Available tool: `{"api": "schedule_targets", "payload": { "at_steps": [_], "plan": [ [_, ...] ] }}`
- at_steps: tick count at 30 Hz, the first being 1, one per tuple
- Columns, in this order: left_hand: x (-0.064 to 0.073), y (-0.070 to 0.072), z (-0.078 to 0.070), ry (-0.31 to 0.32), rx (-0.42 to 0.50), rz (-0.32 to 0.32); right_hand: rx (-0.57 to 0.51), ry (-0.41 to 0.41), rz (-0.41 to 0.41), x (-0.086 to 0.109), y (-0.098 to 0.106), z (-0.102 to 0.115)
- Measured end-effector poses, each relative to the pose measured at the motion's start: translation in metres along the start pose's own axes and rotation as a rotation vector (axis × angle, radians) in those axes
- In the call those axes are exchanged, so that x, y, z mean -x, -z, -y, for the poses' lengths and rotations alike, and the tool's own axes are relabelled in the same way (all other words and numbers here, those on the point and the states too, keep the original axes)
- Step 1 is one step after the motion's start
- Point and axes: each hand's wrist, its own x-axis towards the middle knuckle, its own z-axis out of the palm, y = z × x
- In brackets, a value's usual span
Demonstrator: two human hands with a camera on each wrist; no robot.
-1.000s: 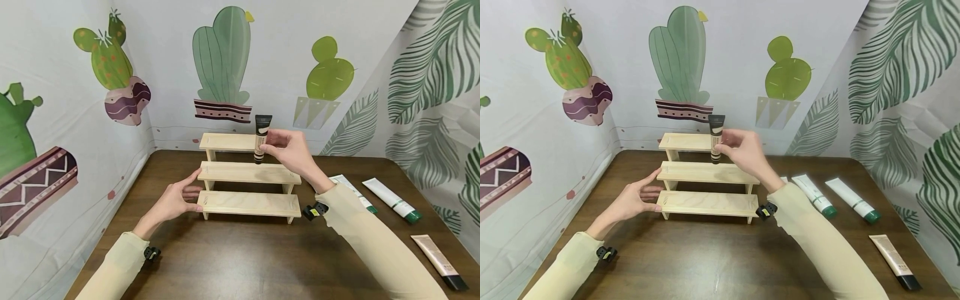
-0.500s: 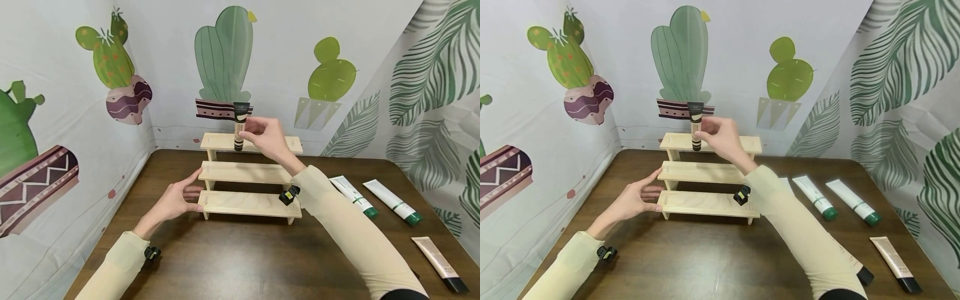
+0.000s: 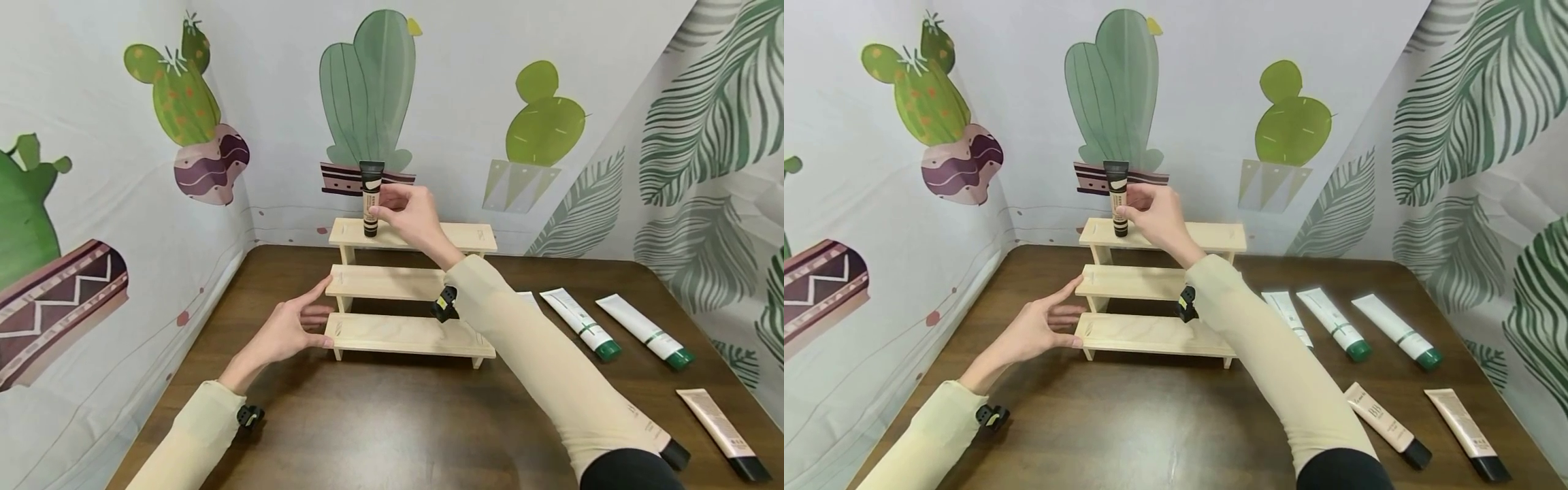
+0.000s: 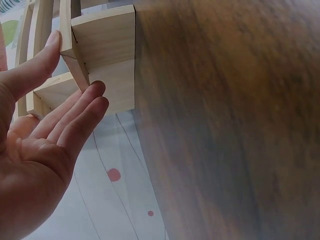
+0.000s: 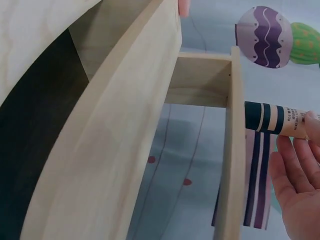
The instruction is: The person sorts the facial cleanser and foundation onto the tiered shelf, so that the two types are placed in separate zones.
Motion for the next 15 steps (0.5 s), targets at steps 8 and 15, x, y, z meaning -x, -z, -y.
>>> {"api": "schedule_targets", "payload": {
  "at_steps": [8, 15],
  "plan": [
    [0.001, 0.000, -0.003, 0.013, -0.008, -0.006, 0.009, 0.015, 0.012, -0.006, -0.011, 0.000],
    [0.001, 0.000, -0.001, 0.002, -0.001, -0.005, 0.042, 0.034, 0.014, -0.008, -0.017, -0.002]
  ]
}}
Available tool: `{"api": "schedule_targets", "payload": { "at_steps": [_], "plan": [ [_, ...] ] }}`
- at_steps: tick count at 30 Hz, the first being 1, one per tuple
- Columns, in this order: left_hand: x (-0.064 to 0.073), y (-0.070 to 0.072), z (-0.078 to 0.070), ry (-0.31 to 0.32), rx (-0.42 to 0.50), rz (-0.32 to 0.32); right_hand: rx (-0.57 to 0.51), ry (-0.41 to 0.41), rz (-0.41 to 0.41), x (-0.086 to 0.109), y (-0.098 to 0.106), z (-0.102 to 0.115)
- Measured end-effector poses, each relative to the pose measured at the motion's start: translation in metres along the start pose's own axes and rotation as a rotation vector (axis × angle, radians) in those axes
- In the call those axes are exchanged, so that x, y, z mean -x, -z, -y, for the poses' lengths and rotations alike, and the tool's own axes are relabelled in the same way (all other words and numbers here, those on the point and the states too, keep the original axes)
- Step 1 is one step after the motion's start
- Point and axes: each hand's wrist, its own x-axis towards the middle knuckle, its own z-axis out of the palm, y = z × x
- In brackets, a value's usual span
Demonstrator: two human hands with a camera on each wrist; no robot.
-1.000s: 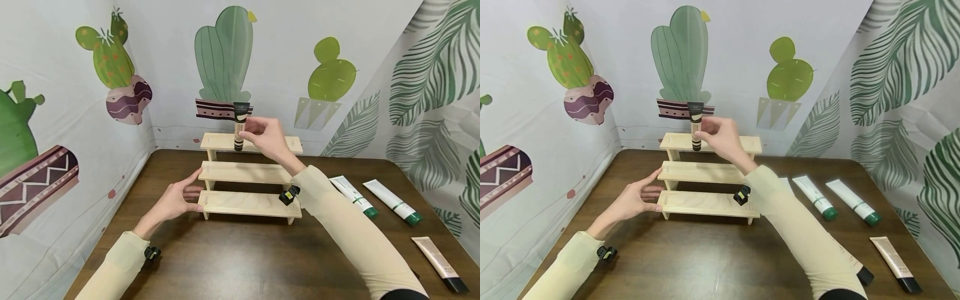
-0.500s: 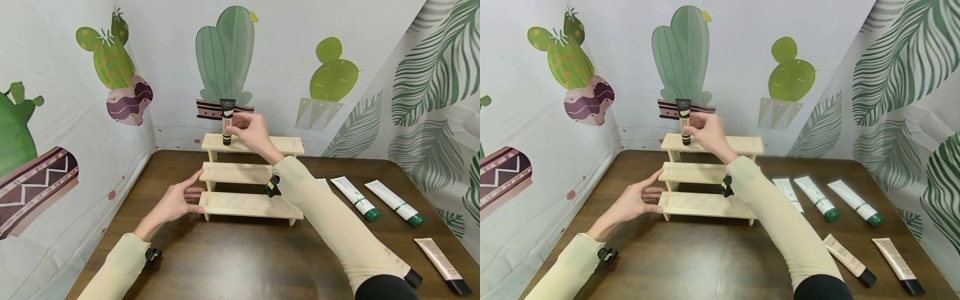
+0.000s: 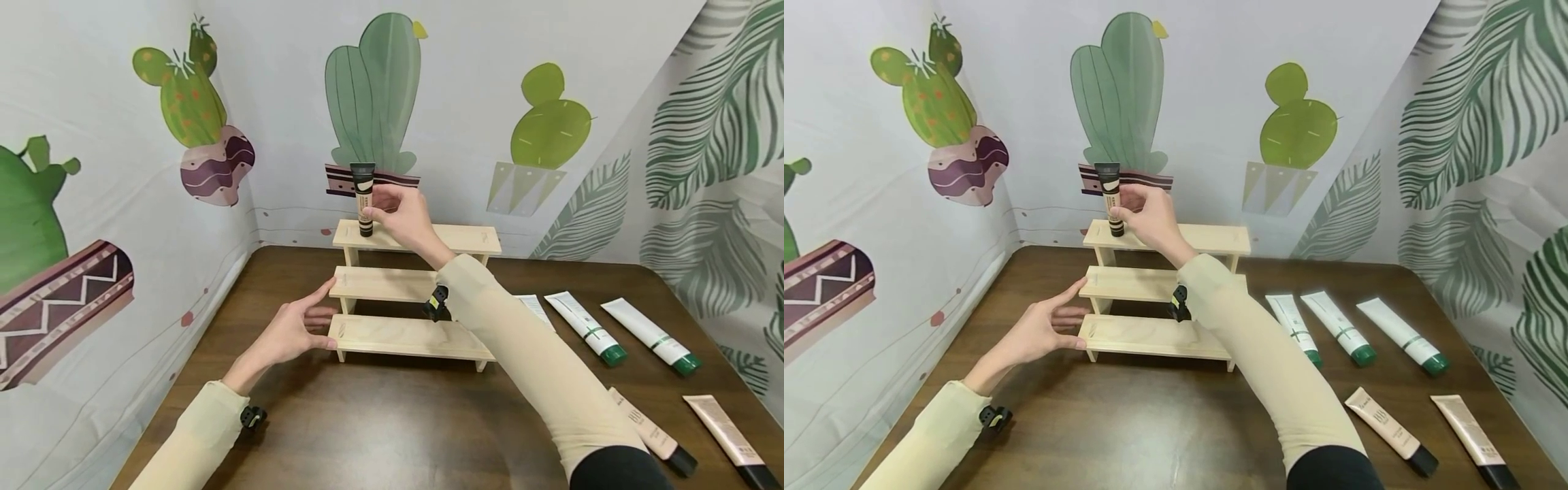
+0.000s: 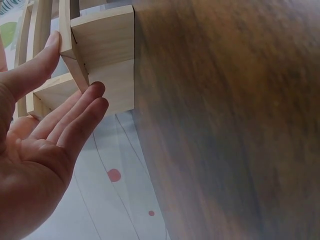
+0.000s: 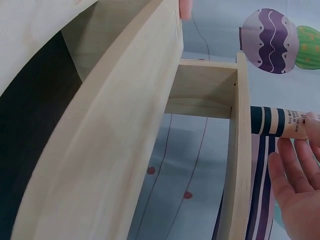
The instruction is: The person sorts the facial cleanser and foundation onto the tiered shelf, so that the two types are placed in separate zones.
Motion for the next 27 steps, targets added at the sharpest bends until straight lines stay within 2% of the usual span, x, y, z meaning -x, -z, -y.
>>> {"api": "schedule_targets", "payload": {
  "at_steps": [27],
  "plan": [
    [0.0004, 0.0007, -0.0009, 0.004, 0.001, -0.002, 0.007, -0.009, 0.018, 0.0016, -0.0009, -0.0017]
  ]
}}
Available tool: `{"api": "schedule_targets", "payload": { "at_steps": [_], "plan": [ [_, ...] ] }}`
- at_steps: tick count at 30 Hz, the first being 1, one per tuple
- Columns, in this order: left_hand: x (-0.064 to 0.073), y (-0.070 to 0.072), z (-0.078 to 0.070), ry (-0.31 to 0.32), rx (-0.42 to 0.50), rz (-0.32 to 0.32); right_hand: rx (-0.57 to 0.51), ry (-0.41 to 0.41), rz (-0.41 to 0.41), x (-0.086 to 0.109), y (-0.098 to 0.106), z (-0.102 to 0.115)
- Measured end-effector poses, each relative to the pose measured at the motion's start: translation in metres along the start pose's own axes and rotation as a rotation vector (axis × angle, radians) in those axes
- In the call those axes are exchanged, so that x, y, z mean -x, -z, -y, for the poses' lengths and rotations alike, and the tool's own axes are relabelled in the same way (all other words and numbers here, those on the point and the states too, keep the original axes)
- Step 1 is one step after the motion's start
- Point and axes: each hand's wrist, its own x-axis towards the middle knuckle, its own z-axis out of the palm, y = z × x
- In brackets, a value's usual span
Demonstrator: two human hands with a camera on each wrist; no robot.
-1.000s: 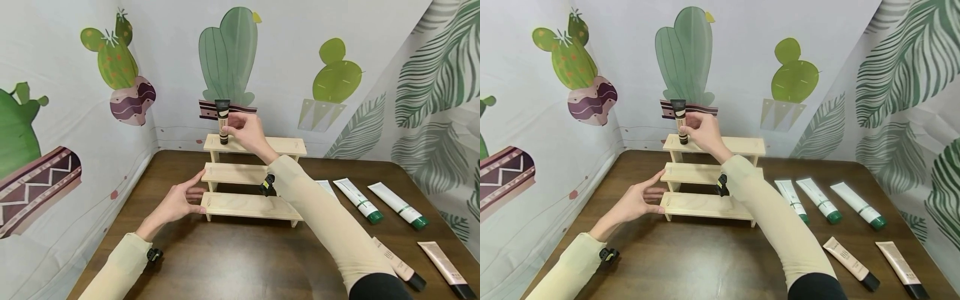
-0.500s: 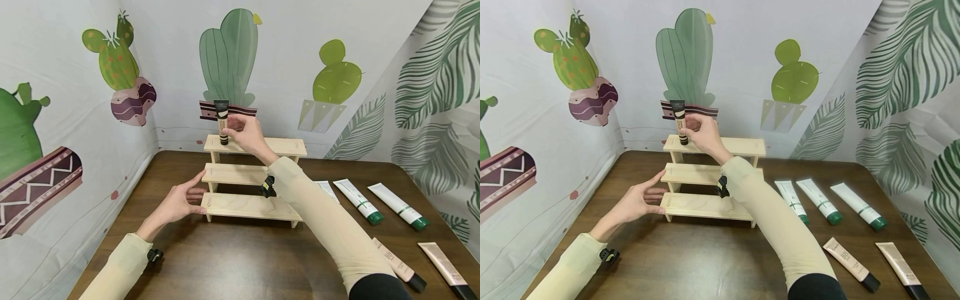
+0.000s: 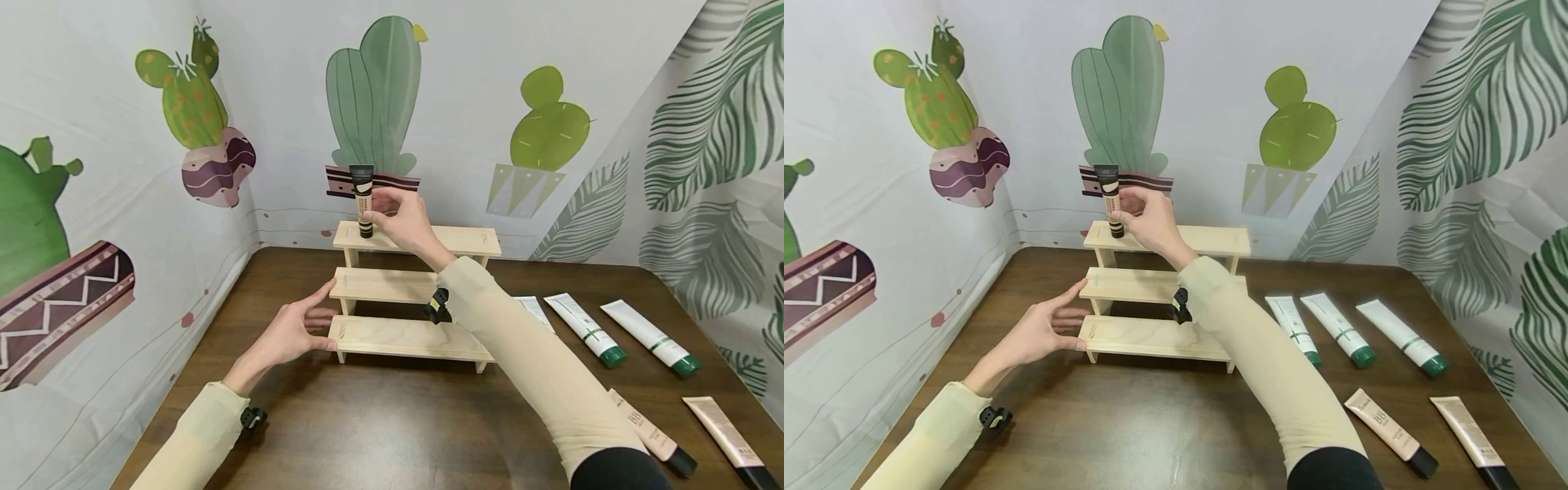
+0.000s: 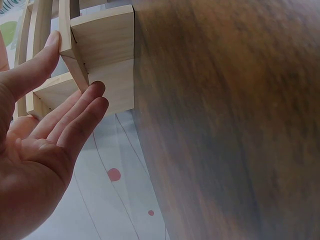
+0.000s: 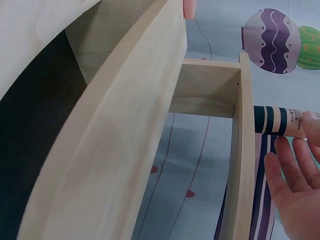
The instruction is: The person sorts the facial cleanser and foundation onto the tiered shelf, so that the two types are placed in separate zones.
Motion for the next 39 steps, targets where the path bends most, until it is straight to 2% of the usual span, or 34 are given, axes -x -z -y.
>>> {"api": "schedule_targets", "payload": {
  "at_steps": [8, 18, 26, 31, 39],
  "plan": [
    [-0.001, -0.002, 0.000, 0.003, -0.006, 0.000, -0.038, -0.005, 0.018, 0.012, 0.014, -0.001],
    [0.002, -0.002, 0.000, 0.012, -0.008, -0.007, -0.023, 0.007, 0.078, 0.052, 0.050, 0.008],
    [0.001, 0.000, 0.002, -0.004, -0.004, 0.002, 0.097, 0.042, 0.093, 0.096, 0.083, 0.004],
    [0.000, -0.002, 0.002, -0.002, 0.001, 0.003, 0.168, 0.034, 0.088, 0.129, 0.104, -0.003],
    [0.000, -0.002, 0.001, -0.001, 0.005, 0.004, 0.159, 0.042, 0.059, 0.184, 0.129, -0.018]
  ]
}}
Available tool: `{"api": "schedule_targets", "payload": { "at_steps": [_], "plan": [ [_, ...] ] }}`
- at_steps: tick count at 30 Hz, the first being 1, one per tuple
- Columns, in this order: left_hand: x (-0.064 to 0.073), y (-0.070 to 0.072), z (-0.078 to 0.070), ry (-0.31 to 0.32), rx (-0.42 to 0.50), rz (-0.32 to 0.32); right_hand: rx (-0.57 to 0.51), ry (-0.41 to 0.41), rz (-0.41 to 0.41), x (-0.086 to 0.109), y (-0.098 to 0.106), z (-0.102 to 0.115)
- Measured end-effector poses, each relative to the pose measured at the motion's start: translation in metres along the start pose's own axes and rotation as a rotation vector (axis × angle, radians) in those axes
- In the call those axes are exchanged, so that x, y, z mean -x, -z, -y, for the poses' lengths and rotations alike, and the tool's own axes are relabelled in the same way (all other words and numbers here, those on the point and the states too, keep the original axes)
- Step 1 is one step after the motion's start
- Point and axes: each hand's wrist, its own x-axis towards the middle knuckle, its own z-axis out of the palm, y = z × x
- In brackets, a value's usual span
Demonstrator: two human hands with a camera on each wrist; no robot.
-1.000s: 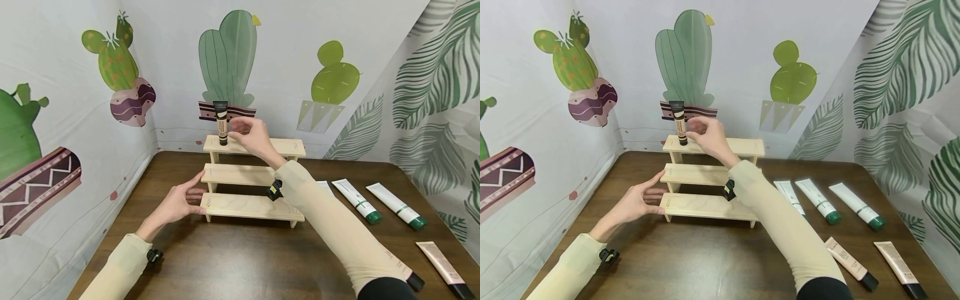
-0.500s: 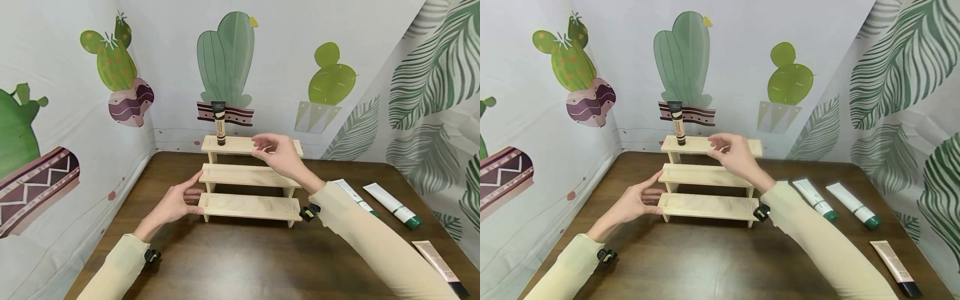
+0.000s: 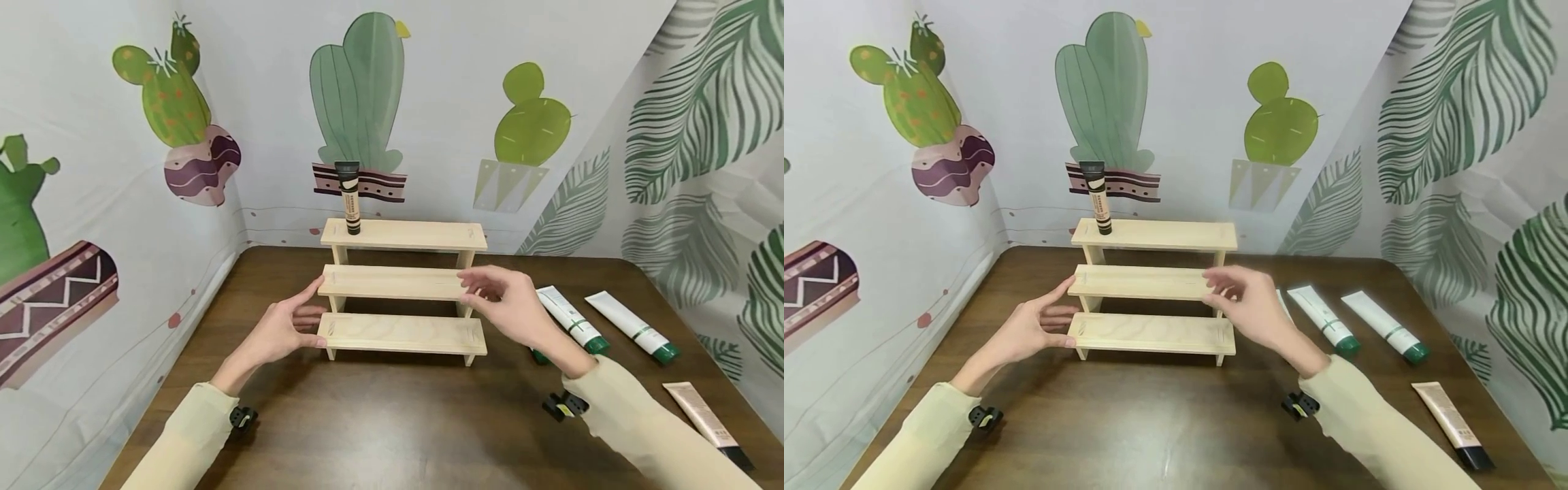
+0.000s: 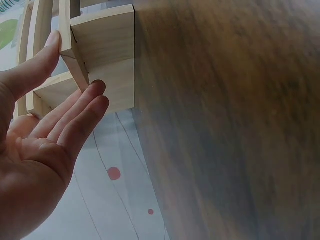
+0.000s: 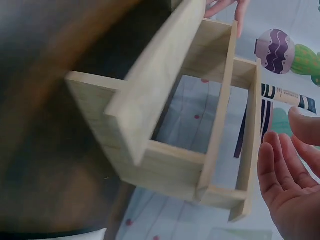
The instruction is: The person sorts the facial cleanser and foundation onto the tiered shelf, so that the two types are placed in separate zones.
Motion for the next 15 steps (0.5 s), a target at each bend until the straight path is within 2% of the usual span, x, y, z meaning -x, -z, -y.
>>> {"api": "schedule_targets", "payload": {
  "at_steps": [6, 15],
  "plan": [
    [0.000, -0.002, 0.001, -0.007, -0.004, 0.007, 0.005, -0.034, -0.014, 0.035, 0.010, -0.015],
    [0.001, 0.002, -0.001, -0.021, -0.013, 0.000, 0.035, -0.096, -0.035, 0.075, 0.027, -0.031]
  ]
}}
